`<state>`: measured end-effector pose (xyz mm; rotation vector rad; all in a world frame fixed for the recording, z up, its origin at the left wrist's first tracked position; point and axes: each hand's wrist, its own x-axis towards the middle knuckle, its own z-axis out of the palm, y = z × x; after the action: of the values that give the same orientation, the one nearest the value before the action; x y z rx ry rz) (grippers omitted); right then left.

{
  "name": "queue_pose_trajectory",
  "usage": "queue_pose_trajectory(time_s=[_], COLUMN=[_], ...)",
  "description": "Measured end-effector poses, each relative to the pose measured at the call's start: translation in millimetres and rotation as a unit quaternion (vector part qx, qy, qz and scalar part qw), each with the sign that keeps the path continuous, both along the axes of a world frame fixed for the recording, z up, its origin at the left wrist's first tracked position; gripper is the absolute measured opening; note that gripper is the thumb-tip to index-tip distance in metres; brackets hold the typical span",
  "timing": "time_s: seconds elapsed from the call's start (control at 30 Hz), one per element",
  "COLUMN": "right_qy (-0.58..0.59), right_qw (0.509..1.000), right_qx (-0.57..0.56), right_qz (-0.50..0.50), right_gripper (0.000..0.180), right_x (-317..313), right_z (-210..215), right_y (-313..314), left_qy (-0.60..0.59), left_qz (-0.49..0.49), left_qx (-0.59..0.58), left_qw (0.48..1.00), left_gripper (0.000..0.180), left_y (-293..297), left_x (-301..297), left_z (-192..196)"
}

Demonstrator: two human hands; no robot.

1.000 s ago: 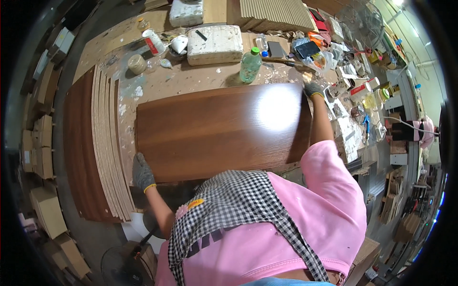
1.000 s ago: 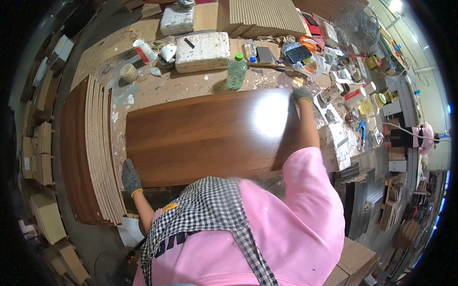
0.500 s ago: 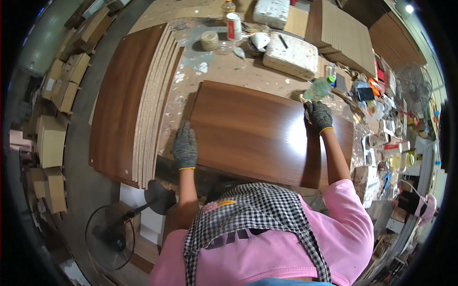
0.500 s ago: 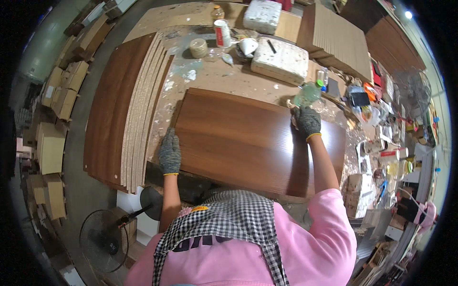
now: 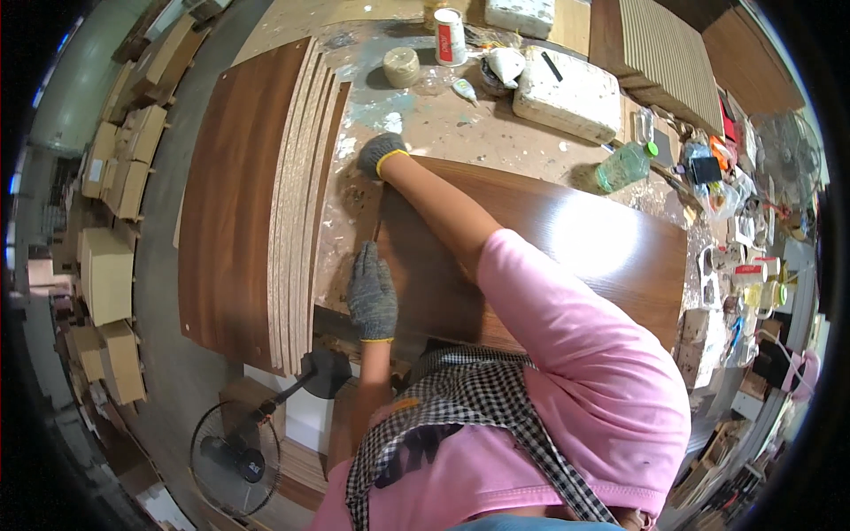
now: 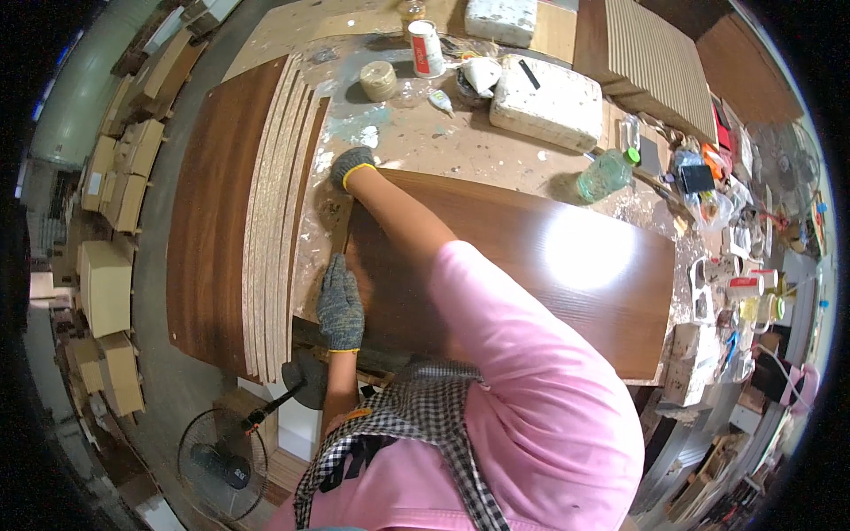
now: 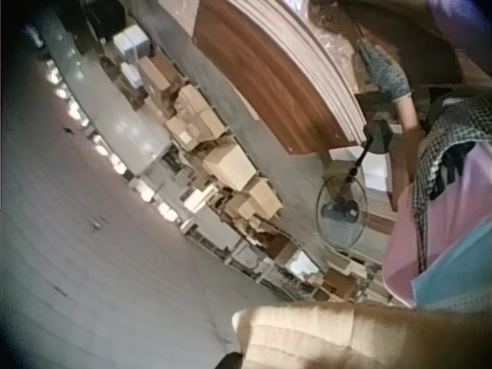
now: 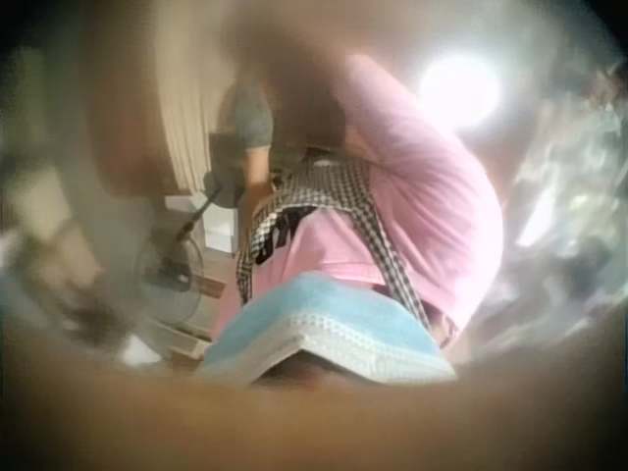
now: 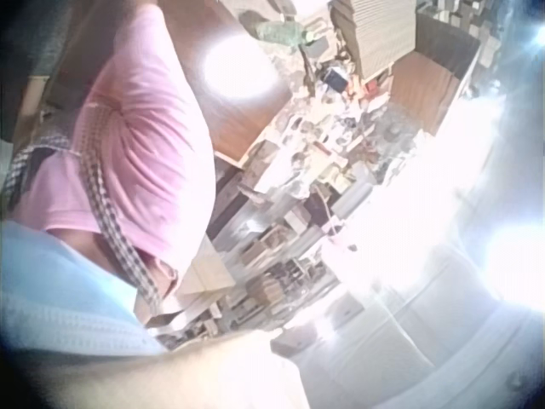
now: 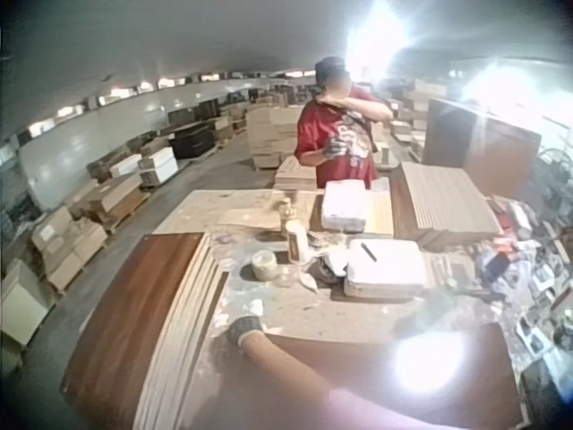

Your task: The person wipes the surface of several wooden panels with a cloth, flipping them over to clean both sides, and then stacks the panels on top of each other.

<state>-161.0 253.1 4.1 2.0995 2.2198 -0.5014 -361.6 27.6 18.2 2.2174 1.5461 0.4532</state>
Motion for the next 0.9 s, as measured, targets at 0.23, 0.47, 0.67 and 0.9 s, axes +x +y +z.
queue_pose_trajectory(time_s=[0.23,0.47,0.67,0.9], right_qy=[-0.015,-0.053,-0.284,0.17], right_qw=[0.946,0.931,0.816,0.912], right_qx=[0.287,0.268,0.227,0.226], right_qz=[-0.149,-0.242,-0.449,-0.299], right_gripper=[0.022,0.021,0.024,0.015], right_x=[32,226,360,187], right_z=[36,12,27,53], right_y=[-77,-326,-504,-390], left_qy=[0.025,-0.03,-0.025,0.003], left_qz=[-0.017,0.017,0.03,0.047], left_qx=[0.078,0.016,0.025,-0.039], left_qw=[0.996,0.999,0.999,0.998], left_gripper=[0.043,0.044,0.046,0.048], left_y=[-3,-1,3,0], left_x=[-12,-2,-10,-11], left_z=[-17,-8,-18,-13])
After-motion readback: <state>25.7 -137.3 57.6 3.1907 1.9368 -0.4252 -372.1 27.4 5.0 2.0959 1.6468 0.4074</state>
